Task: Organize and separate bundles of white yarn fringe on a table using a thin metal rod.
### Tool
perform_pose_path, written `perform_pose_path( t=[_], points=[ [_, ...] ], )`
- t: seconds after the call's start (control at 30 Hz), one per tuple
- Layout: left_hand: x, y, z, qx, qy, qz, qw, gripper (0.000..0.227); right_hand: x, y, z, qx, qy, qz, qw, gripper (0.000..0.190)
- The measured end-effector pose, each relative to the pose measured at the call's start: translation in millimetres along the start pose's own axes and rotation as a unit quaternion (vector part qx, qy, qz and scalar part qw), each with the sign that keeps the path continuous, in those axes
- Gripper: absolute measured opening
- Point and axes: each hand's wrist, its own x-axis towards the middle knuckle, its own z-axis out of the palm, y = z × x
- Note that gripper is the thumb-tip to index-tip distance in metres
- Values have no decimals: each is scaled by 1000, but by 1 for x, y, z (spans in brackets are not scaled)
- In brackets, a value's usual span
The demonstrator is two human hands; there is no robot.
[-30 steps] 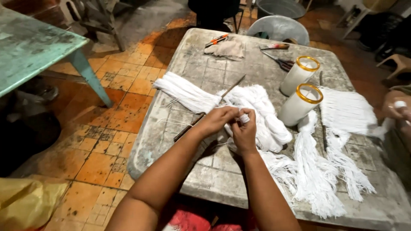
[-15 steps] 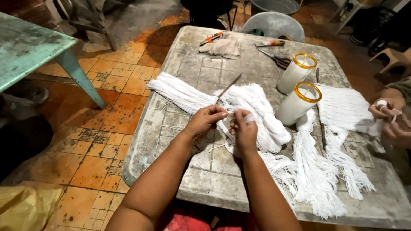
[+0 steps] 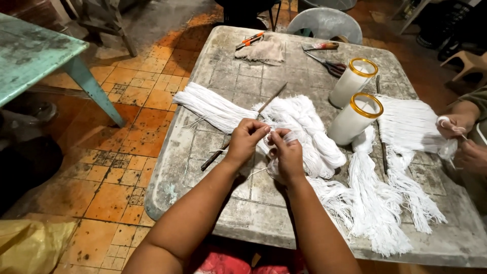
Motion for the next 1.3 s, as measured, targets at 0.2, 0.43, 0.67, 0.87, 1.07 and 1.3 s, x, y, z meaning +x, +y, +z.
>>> perform_pose_path(
  t=[0.2, 0.43, 0.67, 0.87, 1.07, 1.3],
  points=[
    [-16, 38, 3, 211, 15, 213, 954, 12, 27, 44, -31, -185, -21, -177, 966, 11],
    [-15, 43, -2, 233, -70, 201, 949, 11, 24, 18, -28, -330, -21, -318, 889, 12],
    [-16, 33, 8, -185, -100, -115, 971, 18, 27, 35, -25, -150, -6, -194, 969, 6],
    [-12, 24, 6, -86, -75, -15, 993, 16, 18, 19, -21, -138, -14, -242, 960, 9],
    [-11, 23, 5, -29, -74, 8, 997, 15, 17, 8, -18, -219, 13, -323, 920, 10],
    [-17, 39, 4, -45, -55, -22, 997, 17, 28, 33, -25, 31, -16, -142, 989, 12]
  ],
)
